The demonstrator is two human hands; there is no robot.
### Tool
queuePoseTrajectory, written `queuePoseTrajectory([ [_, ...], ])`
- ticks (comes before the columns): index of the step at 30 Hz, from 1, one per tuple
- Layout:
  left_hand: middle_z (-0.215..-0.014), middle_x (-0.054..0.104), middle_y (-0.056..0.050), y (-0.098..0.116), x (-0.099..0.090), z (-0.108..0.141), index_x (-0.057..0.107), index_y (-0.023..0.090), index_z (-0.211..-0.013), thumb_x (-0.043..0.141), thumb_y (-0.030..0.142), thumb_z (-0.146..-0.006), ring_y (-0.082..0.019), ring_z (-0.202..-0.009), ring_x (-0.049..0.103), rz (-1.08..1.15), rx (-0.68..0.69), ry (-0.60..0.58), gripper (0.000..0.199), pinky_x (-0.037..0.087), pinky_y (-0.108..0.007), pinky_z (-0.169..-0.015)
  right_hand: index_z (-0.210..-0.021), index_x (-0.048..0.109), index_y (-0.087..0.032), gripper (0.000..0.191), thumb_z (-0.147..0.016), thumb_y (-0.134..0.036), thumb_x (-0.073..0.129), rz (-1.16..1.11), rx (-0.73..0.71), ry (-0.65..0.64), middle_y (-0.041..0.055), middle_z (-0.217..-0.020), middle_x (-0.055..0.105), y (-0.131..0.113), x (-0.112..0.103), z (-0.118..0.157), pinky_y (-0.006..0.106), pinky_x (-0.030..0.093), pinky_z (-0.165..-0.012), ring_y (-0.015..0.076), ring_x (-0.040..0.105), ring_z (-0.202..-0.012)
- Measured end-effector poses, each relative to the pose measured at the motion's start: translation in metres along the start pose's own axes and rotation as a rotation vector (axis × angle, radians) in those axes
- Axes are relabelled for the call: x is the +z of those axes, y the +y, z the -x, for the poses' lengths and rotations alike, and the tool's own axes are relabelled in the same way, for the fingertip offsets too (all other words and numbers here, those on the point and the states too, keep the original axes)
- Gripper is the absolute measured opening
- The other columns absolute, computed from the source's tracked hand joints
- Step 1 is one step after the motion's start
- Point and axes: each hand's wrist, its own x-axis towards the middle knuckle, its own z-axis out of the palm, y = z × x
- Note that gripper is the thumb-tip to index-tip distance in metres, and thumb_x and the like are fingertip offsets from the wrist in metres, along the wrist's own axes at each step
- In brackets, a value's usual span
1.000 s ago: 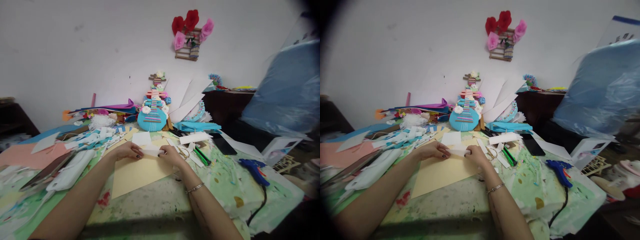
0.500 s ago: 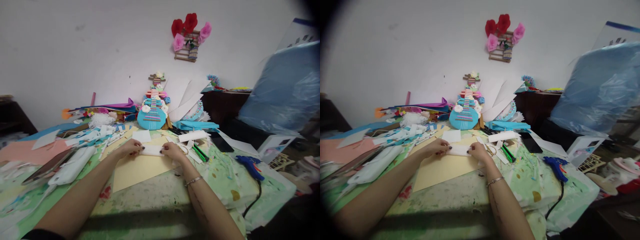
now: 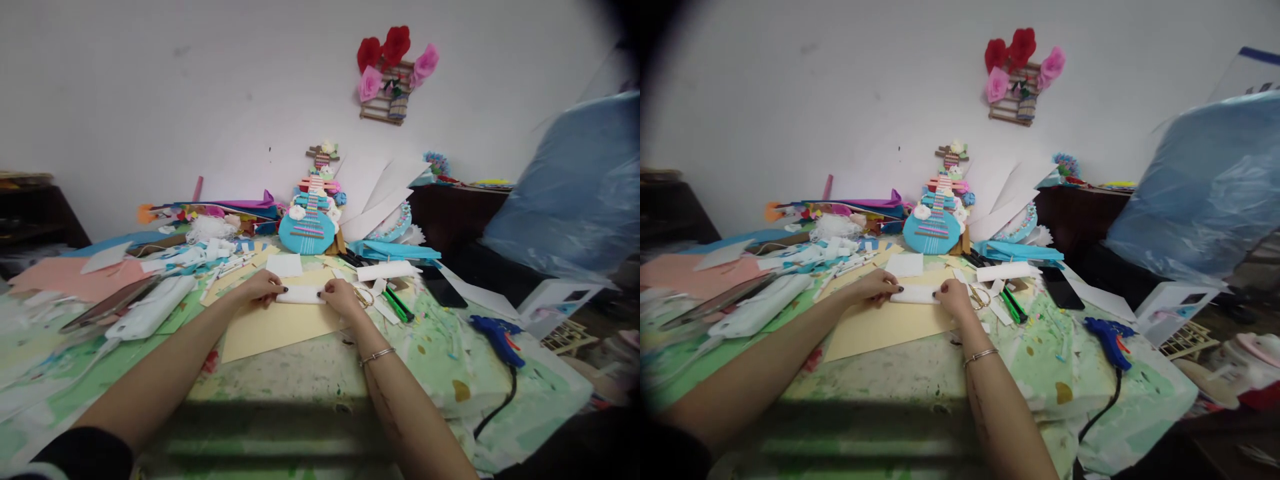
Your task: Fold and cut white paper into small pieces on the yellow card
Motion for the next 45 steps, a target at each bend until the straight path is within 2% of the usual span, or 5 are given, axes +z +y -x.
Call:
queuePoseTrajectory([
  [7,-0.033,0.05,0.001,0.0,0.001,-0.002,0.051,0.015,-0.057,0.064,0.055,-0.061,-0.009,-0.029,0.042,-0.006,-0.01,-0.005,0.042,0.02,-0.019,-0.035,-0.073,0.068,-0.016,0.011,-0.067,-0.022,0.062,0.066,0.07,-0.059,0.0085,-0.077,0.07,-0.002,0.001,-0.018,0.024,0.036,-0.057,0.019,0.06,-0.074],
  [11,-0.03,0.049,0.002,0.003,0.004,-0.002,0.051,0.016,-0.059,0.063,0.053,-0.064,-0.008,-0.027,0.041,0.004,-0.013,0.039,0.039,0.02,-0.019,-0.035,-0.062,0.066,-0.016,0.011,-0.069,-0.023,0.06,0.052,0.032,-0.161,0.0054,-0.061,0.068,0.002,-0.004,-0.028,0.022,0.036,-0.053,0.0159,0.06,-0.063],
  [16,-0.033,0.05,0.002,0.005,0.006,-0.006,0.05,0.016,-0.059,0.064,0.05,-0.064,-0.01,-0.027,0.045,0.01,-0.048,0.065,0.037,0.023,-0.019,-0.033,-0.07,0.064,-0.017,0.01,-0.074,-0.024,0.059,0.032,-0.043,-0.148,0.003,-0.061,0.068,0.005,-0.006,-0.026,0.021,0.037,-0.059,0.0145,0.06,-0.069],
  [28,-0.039,0.057,0.0,0.003,-0.006,-0.012,0.051,0.016,-0.063,0.06,0.053,-0.069,-0.009,-0.027,0.046,0.012,-0.061,-0.097,0.039,0.019,-0.018,-0.033,-0.061,0.056,-0.018,0.014,-0.074,-0.024,0.057,-0.007,-0.046,-0.233,0.0015,-0.049,0.064,0.009,-0.007,-0.032,0.021,0.035,-0.054,0.0139,0.059,-0.058],
  [45,-0.043,0.059,0.002,0.001,-0.005,-0.024,0.045,0.018,-0.063,0.059,0.048,-0.071,-0.008,-0.024,0.042,-0.017,-0.189,-0.088,0.034,0.019,-0.018,-0.029,-0.063,0.051,-0.02,0.013,-0.075,-0.019,0.049,-0.074,-0.024,-0.389,-0.0021,-0.046,0.062,0.019,-0.005,-0.039,0.021,0.032,-0.049,0.012,0.055,-0.046],
])
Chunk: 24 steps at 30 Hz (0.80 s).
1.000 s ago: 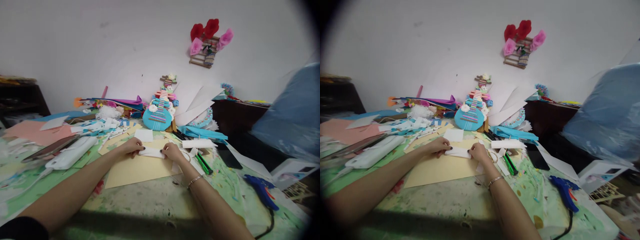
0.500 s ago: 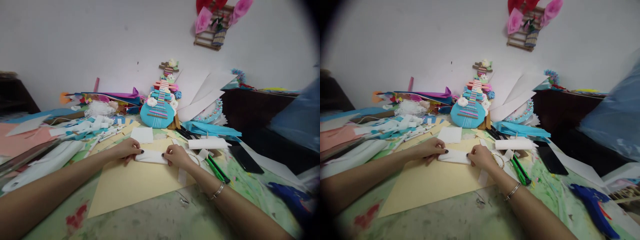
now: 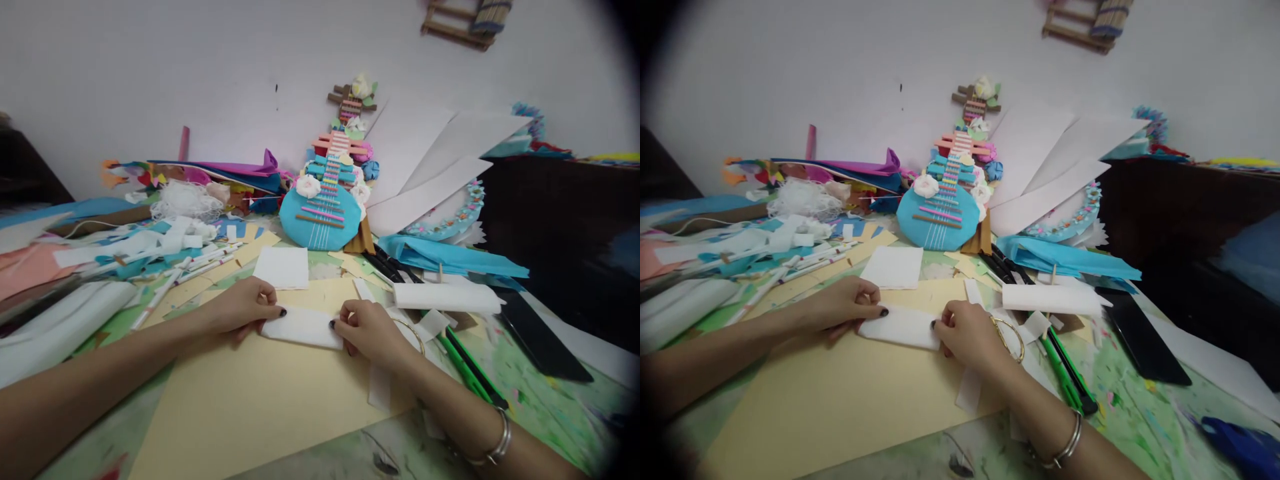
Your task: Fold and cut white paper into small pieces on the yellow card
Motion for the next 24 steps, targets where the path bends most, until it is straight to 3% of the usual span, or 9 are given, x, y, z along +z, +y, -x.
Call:
queuePoseTrajectory([
  [6,-0.035,0.051,0.005,-0.0023,0.0002,-0.0001,0.046,0.018,-0.061,0.055,0.05,-0.075,-0.008,-0.022,0.039,0.029,-0.003,-0.014,0.036,0.017,-0.019,-0.029,-0.063,0.051,-0.02,0.013,-0.076,-0.018,0.049,-0.008,0.025,0.005,-0.0018,-0.044,0.061,-0.0009,-0.001,-0.0009,0.021,0.032,-0.049,0.0124,0.056,-0.046],
  [18,-0.044,0.06,0.002,-0.0023,-0.0019,-0.0044,0.048,0.019,-0.064,0.055,0.056,-0.074,-0.008,-0.022,0.04,0.063,-0.042,-0.061,0.039,0.019,-0.019,-0.03,-0.063,0.05,-0.021,0.012,-0.074,-0.018,0.048,-0.04,0.052,-0.038,-0.0029,-0.043,0.06,0.0003,-0.001,-0.003,0.022,0.033,-0.049,0.0131,0.055,-0.044],
  [24,-0.044,0.06,0.003,0.0011,-0.0011,-0.0033,0.048,0.019,-0.064,0.057,0.057,-0.072,-0.008,-0.022,0.039,0.061,-0.052,-0.031,0.04,0.017,-0.02,-0.029,-0.062,0.049,-0.022,0.013,-0.074,-0.016,0.047,-0.042,0.058,-0.037,-0.0029,-0.043,0.061,-0.001,-0.0018,-0.0024,0.022,0.033,-0.05,0.0135,0.056,-0.046],
])
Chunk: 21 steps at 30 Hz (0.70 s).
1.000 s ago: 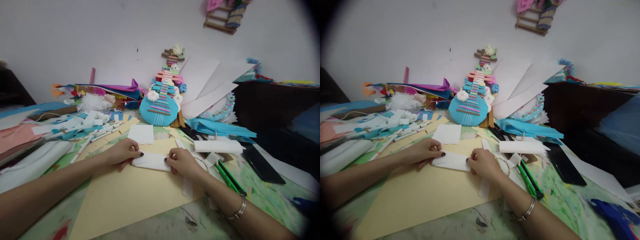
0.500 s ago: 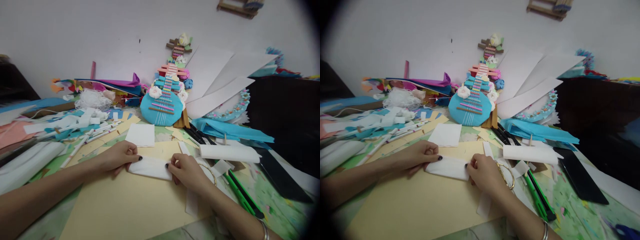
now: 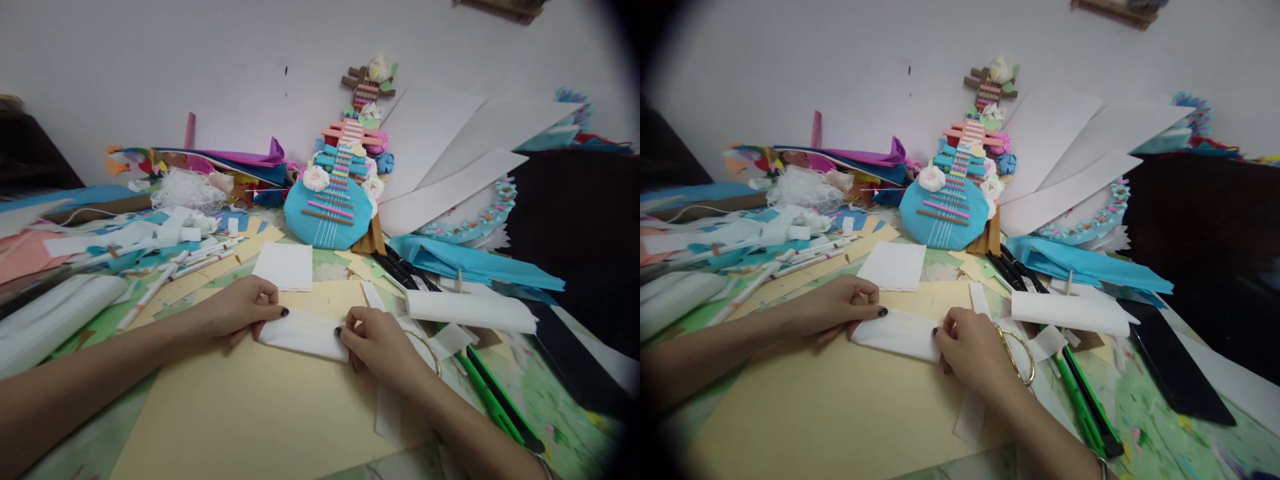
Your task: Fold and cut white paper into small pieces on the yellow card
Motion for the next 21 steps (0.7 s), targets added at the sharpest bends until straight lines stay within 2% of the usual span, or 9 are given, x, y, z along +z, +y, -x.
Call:
queuePoseTrajectory([
  [6,-0.046,0.061,0.003,-0.0003,0.0005,-0.0008,0.046,0.019,-0.065,0.058,0.057,-0.071,-0.009,-0.022,0.04,0.003,-0.033,0.006,0.04,0.019,-0.02,-0.028,-0.062,0.05,-0.021,0.013,-0.074,-0.017,0.047,0.007,-0.009,0.004,-0.0031,-0.042,0.061,0.0019,0.0011,-0.0023,0.022,0.033,-0.049,0.013,0.055,-0.046],
  [11,-0.044,0.06,0.003,-0.004,0.0006,-0.0018,0.045,0.019,-0.064,0.056,0.056,-0.073,-0.009,-0.023,0.042,-0.021,0.002,0.029,0.04,0.023,-0.019,-0.028,-0.063,0.049,-0.021,0.011,-0.074,-0.017,0.047,0.025,0.014,-0.013,-0.0019,-0.043,0.062,-0.0001,-0.0002,-0.0024,0.022,0.034,-0.049,0.0133,0.056,-0.045],
  [15,-0.044,0.06,0.003,-0.0038,-0.0013,-0.0003,0.045,0.019,-0.066,0.058,0.054,-0.072,-0.008,-0.023,0.041,-0.026,0.008,-0.017,0.038,0.021,-0.018,-0.028,-0.063,0.049,-0.022,0.011,-0.074,-0.019,0.047,0.055,0.005,0.004,-0.0025,-0.043,0.062,-0.0018,-0.0006,-0.0016,0.022,0.034,-0.05,0.014,0.057,-0.047],
  [21,-0.049,0.057,0.008,-0.0038,-0.0026,0.004,0.045,0.021,-0.088,0.063,0.041,-0.07,-0.008,-0.023,0.04,0.033,0.048,0.009,0.032,0.02,-0.017,-0.024,-0.064,0.049,-0.021,0.011,-0.075,-0.018,0.048,0.062,-0.021,0.012,-0.0022,-0.044,0.062,-0.0011,-0.0001,-0.0006,0.022,0.033,-0.049,0.0129,0.056,-0.046],
])
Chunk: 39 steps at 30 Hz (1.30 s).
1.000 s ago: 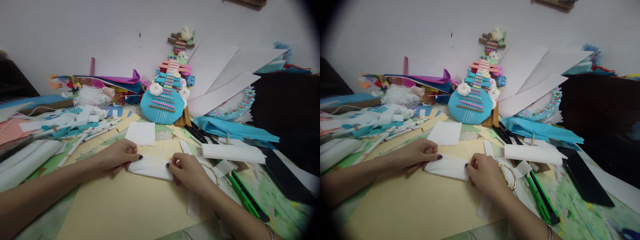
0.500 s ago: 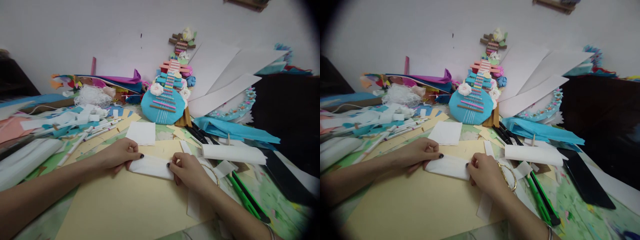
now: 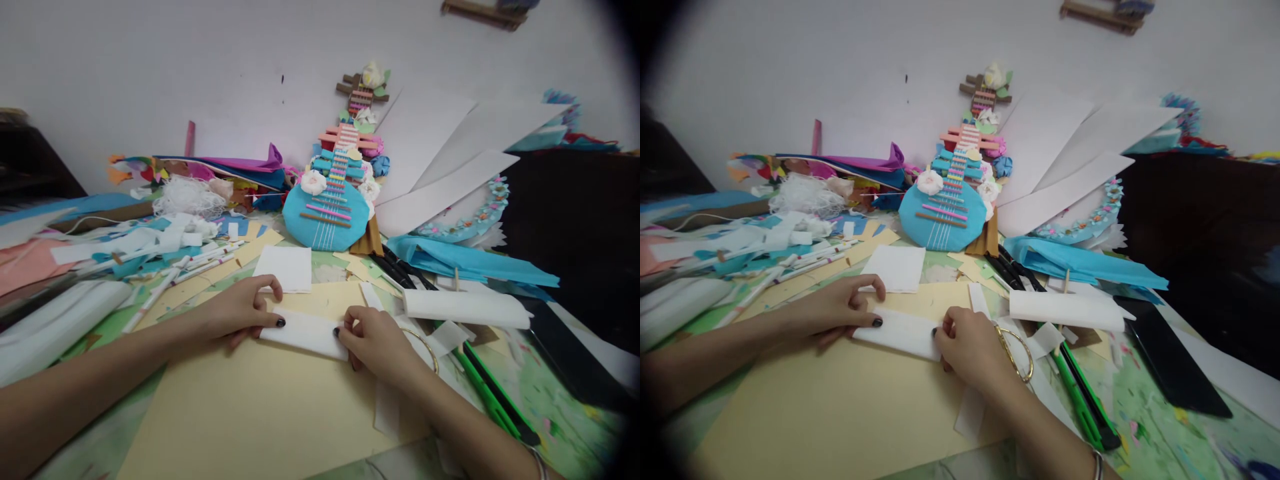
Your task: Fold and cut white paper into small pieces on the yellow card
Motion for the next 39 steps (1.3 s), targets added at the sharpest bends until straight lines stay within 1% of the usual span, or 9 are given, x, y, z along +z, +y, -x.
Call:
queuePoseTrajectory([
  [2,-0.048,0.054,0.009,0.002,-0.001,0.002,0.046,0.021,-0.089,0.06,0.041,-0.073,-0.007,-0.023,0.037,0.004,0.002,-0.027,0.03,0.021,-0.016,-0.024,-0.066,0.05,-0.02,0.01,-0.076,-0.019,0.047,-0.007,-0.011,-0.022,-0.002,-0.045,0.061,0.001,-0.001,0.001,0.021,0.033,-0.049,0.012,0.055,-0.045],
  [9,-0.043,0.05,0.006,0.009,-0.006,0.009,0.05,0.017,-0.066,0.062,0.04,-0.072,-0.005,-0.028,0.036,-0.071,-0.05,-0.26,0.027,0.024,-0.016,-0.03,-0.066,0.051,-0.019,0.008,-0.074,-0.019,0.05,0.021,-0.106,-0.075,-0.0024,-0.051,0.058,0.005,-0.007,0.006,0.02,0.026,-0.046,0.0096,0.051,-0.046],
  [11,-0.044,0.05,0.006,0.008,-0.004,0.009,0.051,0.017,-0.068,0.059,0.042,-0.075,-0.006,-0.03,0.037,-0.136,-0.005,-0.199,0.026,0.025,-0.018,-0.032,-0.066,0.052,-0.019,0.007,-0.074,-0.019,0.051,0.037,-0.128,-0.069,-0.002,-0.053,0.057,0.004,-0.008,0.007,0.021,0.025,-0.046,0.0095,0.05,-0.048],
  [15,-0.056,0.057,0.004,0.006,0.004,0.009,0.057,0.02,-0.089,0.05,0.038,-0.083,-0.01,-0.048,0.05,-0.472,0.324,0.169,0.021,0.034,-0.02,-0.047,-0.067,0.054,-0.018,0.008,-0.074,-0.021,0.051,0.059,-0.129,-0.049,-0.0007,-0.056,0.057,0.003,-0.007,0.007,0.021,0.024,-0.046,0.0098,0.048,-0.05],
  [18,-0.077,0.065,-0.001,0.007,0.01,0.009,0.059,0.021,-0.093,0.04,0.028,-0.089,-0.013,-0.068,0.058,-0.736,0.522,0.176,0.02,0.038,-0.023,-0.061,-0.066,0.054,-0.018,0.01,-0.075,-0.022,0.051,0.06,-0.117,-0.049,0.0,-0.057,0.057,0.003,-0.006,0.006,0.021,0.023,-0.046,0.0099,0.048,-0.05],
  [25,-0.079,0.064,-0.004,0.014,0.018,0.009,0.051,0.018,-0.084,0.032,0.024,-0.091,-0.016,-0.065,0.058,-1.006,0.428,0.173,0.02,0.034,-0.025,-0.056,-0.067,0.054,-0.018,0.009,-0.075,-0.022,0.052,0.055,-0.116,-0.053,-0.0003,-0.056,0.057,0.003,-0.007,0.007,0.021,0.024,-0.046,0.0095,0.047,-0.05],
  [33,-0.08,0.064,-0.005,0.015,0.017,0.009,0.044,0.019,-0.094,0.027,0.025,-0.093,-0.019,-0.07,0.06,-0.898,0.338,0.246,0.018,0.038,-0.027,-0.058,-0.065,0.053,-0.018,0.008,-0.072,-0.019,0.051,0.052,-0.127,-0.038,-0.0014,-0.055,0.057,0.002,-0.007,0.007,0.021,0.025,-0.046,0.0095,0.048,-0.05],
  [36,-0.081,0.064,-0.006,0.019,0.023,0.007,0.047,0.018,-0.091,0.03,0.032,-0.093,-0.02,-0.066,0.061,-1.062,0.348,0.225,0.022,0.039,-0.028,-0.056,-0.065,0.054,-0.018,0.008,-0.072,-0.02,0.052,0.06,-0.135,-0.031,-0.0011,-0.055,0.057,0.002,-0.007,0.007,0.021,0.024,-0.046,0.0094,0.047,-0.05],
  [39,-0.084,0.063,-0.008,0.019,0.03,0.003,0.05,0.018,-0.092,0.032,0.026,-0.093,-0.02,-0.062,0.061,-1.252,0.402,0.209,0.02,0.039,-0.028,-0.053,-0.065,0.054,-0.018,0.008,-0.073,-0.021,0.052,0.064,-0.133,-0.037,-0.0007,-0.057,0.058,0.002,-0.007,0.007,0.021,0.024,-0.046,0.0096,0.048,-0.05],
])
